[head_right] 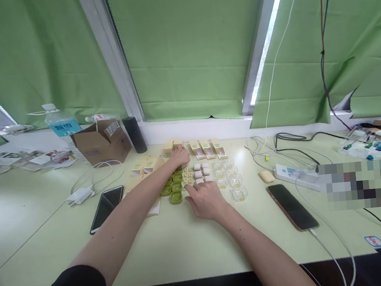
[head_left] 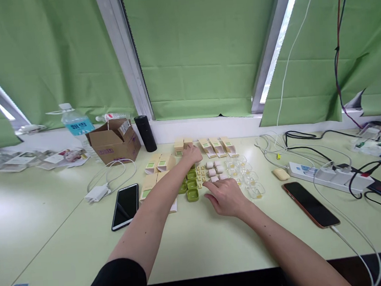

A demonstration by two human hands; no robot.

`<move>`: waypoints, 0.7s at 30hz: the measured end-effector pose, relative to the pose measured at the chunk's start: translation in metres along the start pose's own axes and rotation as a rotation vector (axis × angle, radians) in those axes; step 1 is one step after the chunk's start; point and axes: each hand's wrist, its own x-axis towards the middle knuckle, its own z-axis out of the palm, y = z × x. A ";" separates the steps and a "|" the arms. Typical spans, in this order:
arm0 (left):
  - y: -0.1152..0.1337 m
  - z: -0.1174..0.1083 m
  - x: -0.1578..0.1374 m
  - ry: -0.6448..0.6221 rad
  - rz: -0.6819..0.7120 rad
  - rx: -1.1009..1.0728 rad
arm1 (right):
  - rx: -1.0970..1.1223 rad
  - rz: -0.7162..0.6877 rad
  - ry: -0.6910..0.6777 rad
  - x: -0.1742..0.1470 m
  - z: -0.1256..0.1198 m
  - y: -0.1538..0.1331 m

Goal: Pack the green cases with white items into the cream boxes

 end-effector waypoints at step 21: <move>0.008 -0.040 -0.052 0.071 0.116 -0.106 | -0.001 -0.057 0.041 -0.001 0.003 -0.003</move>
